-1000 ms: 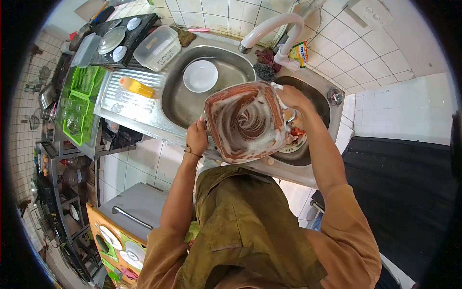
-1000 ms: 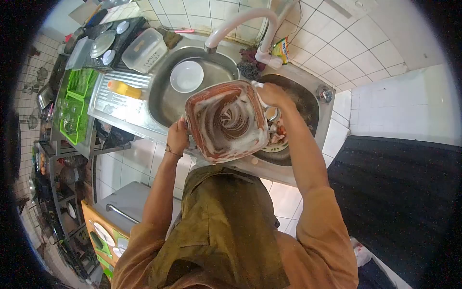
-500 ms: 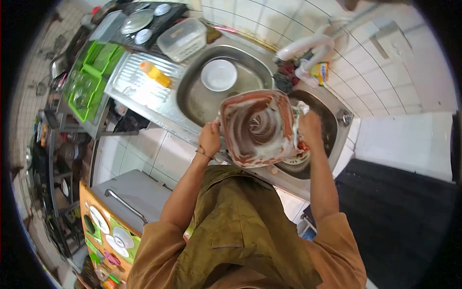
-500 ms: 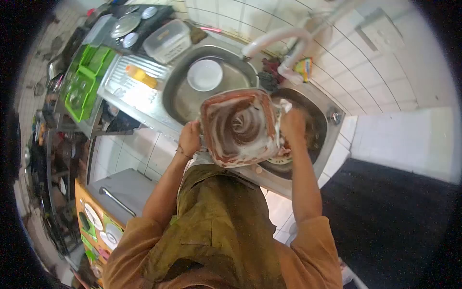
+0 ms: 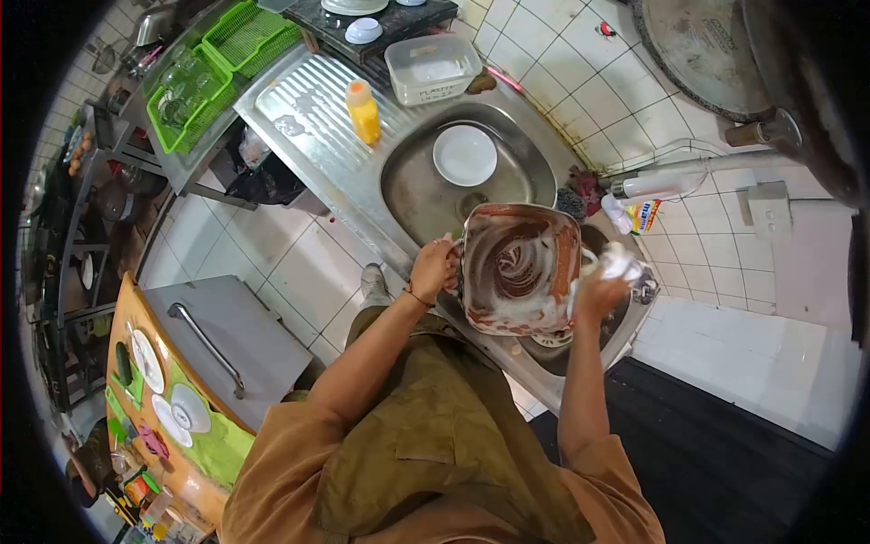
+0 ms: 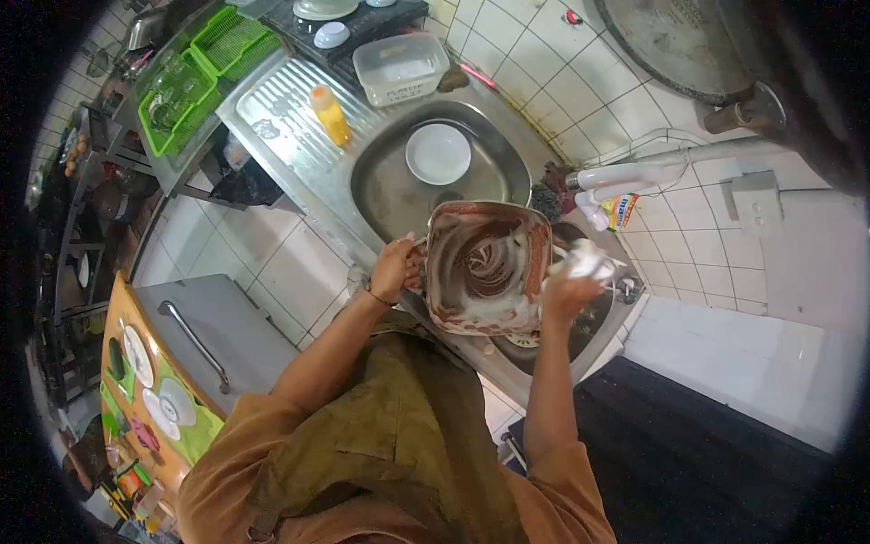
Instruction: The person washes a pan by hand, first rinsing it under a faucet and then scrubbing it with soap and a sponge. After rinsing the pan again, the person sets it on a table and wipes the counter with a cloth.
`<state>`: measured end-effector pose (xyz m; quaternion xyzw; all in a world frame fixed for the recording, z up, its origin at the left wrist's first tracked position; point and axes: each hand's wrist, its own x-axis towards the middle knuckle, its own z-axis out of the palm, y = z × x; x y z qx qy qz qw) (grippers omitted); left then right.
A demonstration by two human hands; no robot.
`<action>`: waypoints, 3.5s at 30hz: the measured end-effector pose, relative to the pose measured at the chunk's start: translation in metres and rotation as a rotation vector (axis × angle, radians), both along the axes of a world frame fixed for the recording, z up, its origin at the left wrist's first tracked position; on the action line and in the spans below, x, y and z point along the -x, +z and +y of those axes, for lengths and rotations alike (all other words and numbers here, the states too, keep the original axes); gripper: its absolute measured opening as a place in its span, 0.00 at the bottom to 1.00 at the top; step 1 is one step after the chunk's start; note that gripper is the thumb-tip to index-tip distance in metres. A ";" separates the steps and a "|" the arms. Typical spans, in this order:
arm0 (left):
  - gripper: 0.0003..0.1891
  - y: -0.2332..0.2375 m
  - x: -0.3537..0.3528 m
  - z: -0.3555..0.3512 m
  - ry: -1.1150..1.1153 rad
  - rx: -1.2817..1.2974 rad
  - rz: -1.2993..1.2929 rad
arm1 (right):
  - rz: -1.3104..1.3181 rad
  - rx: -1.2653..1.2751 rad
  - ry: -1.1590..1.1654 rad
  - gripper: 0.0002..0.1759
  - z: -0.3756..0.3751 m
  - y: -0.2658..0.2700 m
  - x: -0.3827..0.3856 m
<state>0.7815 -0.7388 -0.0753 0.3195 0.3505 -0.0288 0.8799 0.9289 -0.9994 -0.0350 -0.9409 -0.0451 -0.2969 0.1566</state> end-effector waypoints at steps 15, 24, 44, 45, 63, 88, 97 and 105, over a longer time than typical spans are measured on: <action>0.23 -0.008 -0.003 -0.010 -0.006 -0.653 0.117 | 0.647 0.311 0.510 0.15 0.070 -0.047 0.031; 0.23 -0.016 -0.002 -0.012 -0.110 -0.972 0.098 | 0.917 0.139 0.660 0.09 0.062 -0.070 0.046; 0.17 0.001 0.003 -0.017 -0.053 -0.341 0.069 | 1.085 -0.350 0.580 0.13 0.120 -0.072 0.058; 0.17 0.006 0.003 -0.018 -0.070 -0.330 0.070 | 0.893 -0.149 0.578 0.18 0.126 -0.073 0.051; 0.16 0.019 0.007 -0.031 -0.159 -0.343 0.104 | 0.497 -0.870 0.011 0.17 0.124 -0.046 0.034; 0.21 0.003 0.009 -0.046 -0.132 -0.489 0.102 | 0.934 -0.576 0.597 0.20 0.122 -0.035 0.052; 0.21 0.003 0.001 -0.055 -0.017 -0.471 0.122 | 1.021 -0.234 0.648 0.16 0.098 -0.048 0.070; 0.23 -0.013 -0.001 -0.052 0.008 -0.956 0.253 | 1.312 0.452 0.830 0.15 0.060 -0.040 0.089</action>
